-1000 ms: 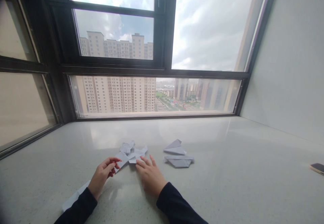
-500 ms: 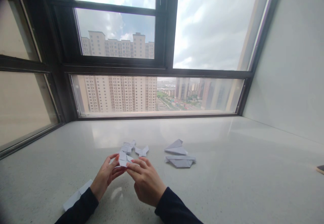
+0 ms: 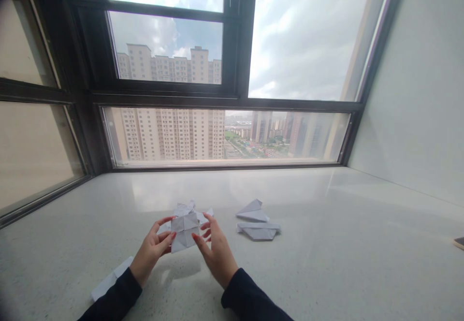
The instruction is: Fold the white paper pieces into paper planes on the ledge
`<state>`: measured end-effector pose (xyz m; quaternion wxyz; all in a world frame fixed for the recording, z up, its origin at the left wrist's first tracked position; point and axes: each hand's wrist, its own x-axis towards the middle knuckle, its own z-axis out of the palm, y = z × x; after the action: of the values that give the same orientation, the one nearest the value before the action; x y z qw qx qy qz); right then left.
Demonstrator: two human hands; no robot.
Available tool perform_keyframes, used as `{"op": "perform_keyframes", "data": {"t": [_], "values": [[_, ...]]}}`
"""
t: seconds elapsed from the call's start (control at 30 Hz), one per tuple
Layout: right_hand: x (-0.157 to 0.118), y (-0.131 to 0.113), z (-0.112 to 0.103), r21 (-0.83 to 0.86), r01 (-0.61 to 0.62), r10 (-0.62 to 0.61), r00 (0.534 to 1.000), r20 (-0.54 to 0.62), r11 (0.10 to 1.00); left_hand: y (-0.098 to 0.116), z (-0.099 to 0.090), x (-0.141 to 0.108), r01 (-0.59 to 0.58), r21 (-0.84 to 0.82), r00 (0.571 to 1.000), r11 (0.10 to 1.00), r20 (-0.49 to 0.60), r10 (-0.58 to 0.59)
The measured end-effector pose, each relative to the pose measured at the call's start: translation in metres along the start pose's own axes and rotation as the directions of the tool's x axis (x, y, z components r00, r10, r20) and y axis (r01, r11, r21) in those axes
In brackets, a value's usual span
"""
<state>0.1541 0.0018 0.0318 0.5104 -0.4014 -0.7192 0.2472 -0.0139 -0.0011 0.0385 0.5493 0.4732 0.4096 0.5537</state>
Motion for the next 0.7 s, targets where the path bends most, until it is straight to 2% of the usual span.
{"op": "perform_keyframes", "data": {"t": [0.07, 0.13, 0.2, 0.27, 0.33, 0.4, 0.47, 0.5, 0.6, 0.7], "values": [[0.002, 0.009, 0.004, 0.179, -0.165, 0.149, 0.984, 0.1, 0.97, -0.002, 0.001, -0.001, -0.012, 0.028, 0.998, 1.0, 0.057, 0.01], [0.003, 0.015, 0.007, 0.304, -0.271, 0.221, 0.957, 0.191, 0.913, -0.004, 0.002, -0.001, -0.042, 0.075, 0.994, 0.996, 0.102, 0.034], [0.005, 0.018, 0.007, 0.362, -0.317, 0.256, 0.945, 0.206, 0.877, -0.006, -0.001, -0.001, -0.102, 0.17, 0.992, 0.98, 0.087, 0.088], [0.007, 0.02, 0.005, 0.38, -0.333, 0.288, 0.942, 0.172, 0.863, -0.009, -0.007, 0.002, -0.186, 0.347, 0.982, 0.919, 0.037, 0.185], [0.008, 0.021, 0.002, 0.382, -0.345, 0.315, 0.939, 0.139, 0.857, -0.013, -0.016, 0.005, -0.261, 0.589, 0.954, 0.765, 0.035, 0.298], [0.009, 0.023, 0.0, 0.375, -0.356, 0.338, 0.934, 0.115, 0.856, -0.02, -0.025, 0.008, -0.292, 0.8, 0.927, 0.524, 0.103, 0.36], [0.009, 0.024, 0.0, 0.368, -0.363, 0.352, 0.931, 0.099, 0.856, -0.027, -0.031, 0.01, -0.279, 0.909, 0.921, 0.311, 0.161, 0.353], [0.009, 0.024, 0.0, 0.365, -0.364, 0.354, 0.93, 0.095, 0.857, -0.03, -0.033, 0.011, -0.259, 0.937, 0.927, 0.234, 0.174, 0.331], [0.009, 0.023, 0.0, 0.365, -0.359, 0.348, 0.932, 0.097, 0.859, -0.033, -0.032, 0.01, -0.202, 0.975, 0.955, 0.095, 0.174, 0.241], [0.008, 0.022, 0.0, 0.369, -0.356, 0.342, 0.934, 0.106, 0.858, -0.029, -0.029, 0.008, -0.195, 0.98, 0.964, 0.041, 0.184, 0.19]]}}
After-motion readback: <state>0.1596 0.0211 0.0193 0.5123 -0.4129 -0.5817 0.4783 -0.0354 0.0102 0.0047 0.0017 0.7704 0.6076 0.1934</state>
